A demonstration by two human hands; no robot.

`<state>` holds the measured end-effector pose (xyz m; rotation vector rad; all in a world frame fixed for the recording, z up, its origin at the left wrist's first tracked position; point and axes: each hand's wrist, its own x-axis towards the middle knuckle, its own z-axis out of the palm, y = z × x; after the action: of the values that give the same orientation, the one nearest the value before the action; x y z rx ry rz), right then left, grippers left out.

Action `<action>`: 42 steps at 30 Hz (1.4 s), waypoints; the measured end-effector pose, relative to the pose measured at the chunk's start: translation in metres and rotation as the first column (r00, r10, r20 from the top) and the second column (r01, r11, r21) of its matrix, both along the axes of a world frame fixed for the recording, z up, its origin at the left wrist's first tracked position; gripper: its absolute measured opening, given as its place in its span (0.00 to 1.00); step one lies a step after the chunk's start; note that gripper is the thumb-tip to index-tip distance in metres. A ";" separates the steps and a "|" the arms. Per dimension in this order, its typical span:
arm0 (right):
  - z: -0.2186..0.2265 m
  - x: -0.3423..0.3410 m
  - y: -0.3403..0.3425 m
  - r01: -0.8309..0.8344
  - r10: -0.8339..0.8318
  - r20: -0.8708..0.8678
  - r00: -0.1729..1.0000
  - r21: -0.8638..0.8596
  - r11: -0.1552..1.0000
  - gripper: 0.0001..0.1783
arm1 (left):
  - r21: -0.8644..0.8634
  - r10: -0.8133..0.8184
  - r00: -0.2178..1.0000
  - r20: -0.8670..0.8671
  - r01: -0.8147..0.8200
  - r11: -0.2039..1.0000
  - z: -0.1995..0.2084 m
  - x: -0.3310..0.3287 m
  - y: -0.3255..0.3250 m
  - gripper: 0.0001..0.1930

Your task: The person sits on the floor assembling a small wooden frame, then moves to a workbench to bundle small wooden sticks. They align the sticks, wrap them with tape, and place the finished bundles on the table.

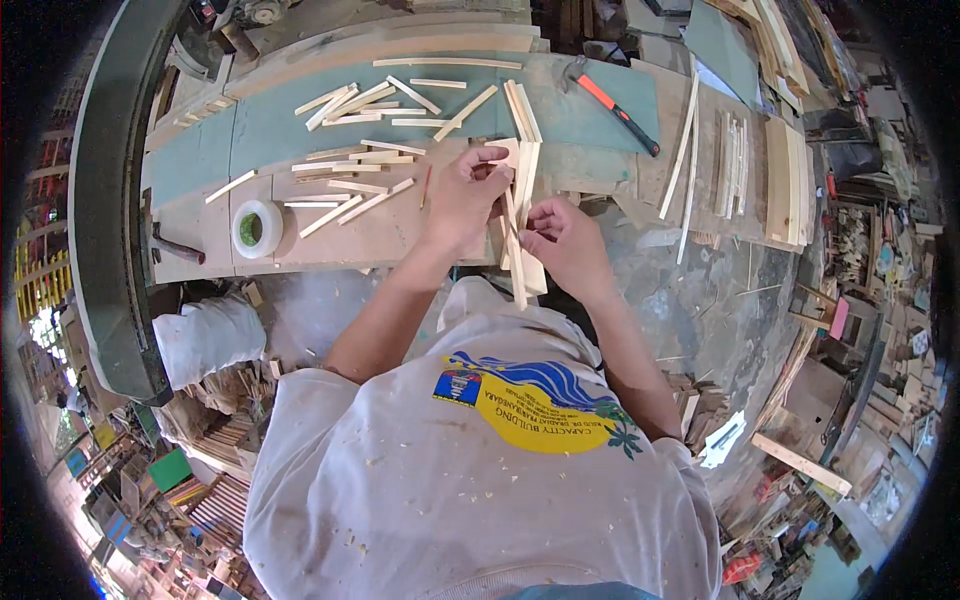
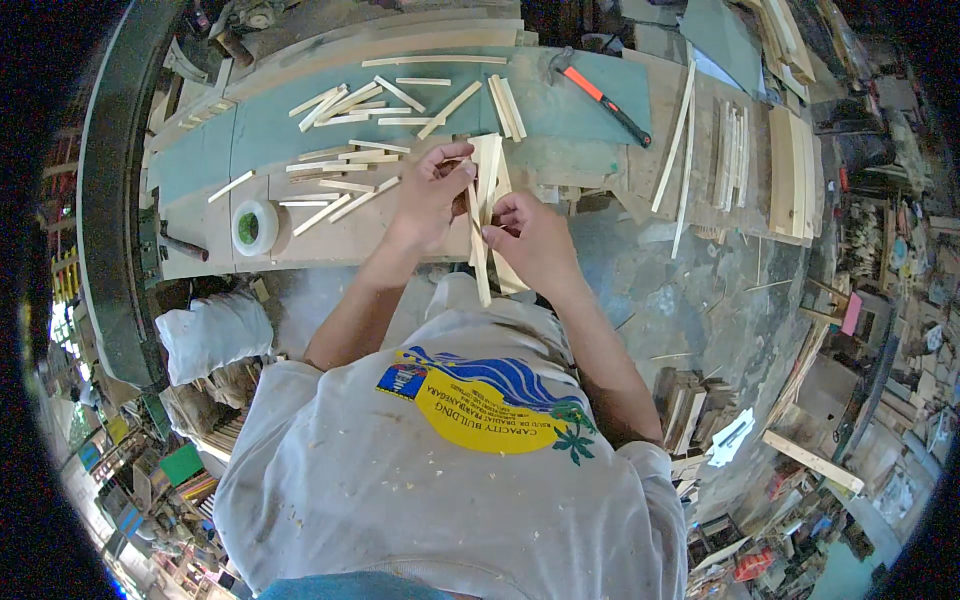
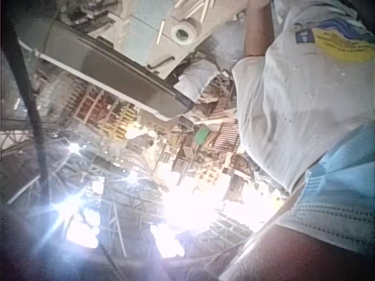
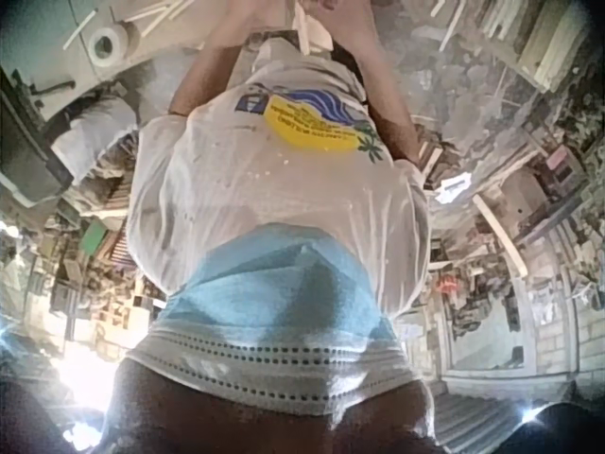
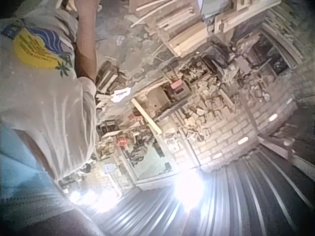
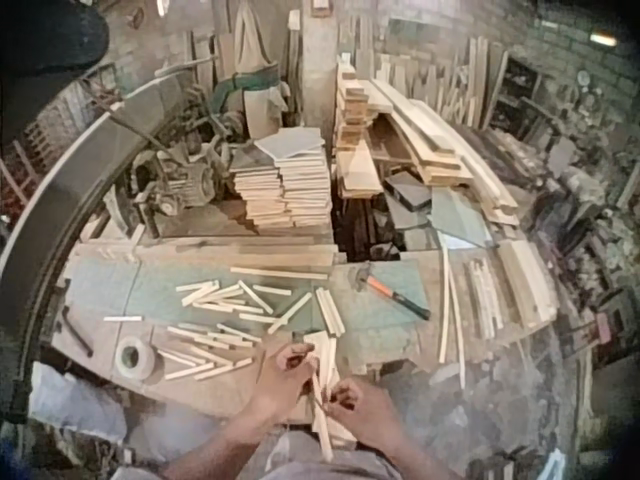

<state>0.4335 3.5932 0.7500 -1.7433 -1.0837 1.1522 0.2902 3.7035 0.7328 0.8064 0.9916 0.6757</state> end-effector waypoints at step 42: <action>0.002 0.002 0.009 0.200 -0.227 0.082 0.970 0.254 0.946 0.14 | -0.028 0.073 0.937 0.342 -0.068 0.997 0.028 0.040 0.000 0.18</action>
<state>0.4351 3.6025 0.7525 -1.6962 -1.0242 0.7626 0.3304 3.7039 0.7608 0.6143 0.7094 0.8373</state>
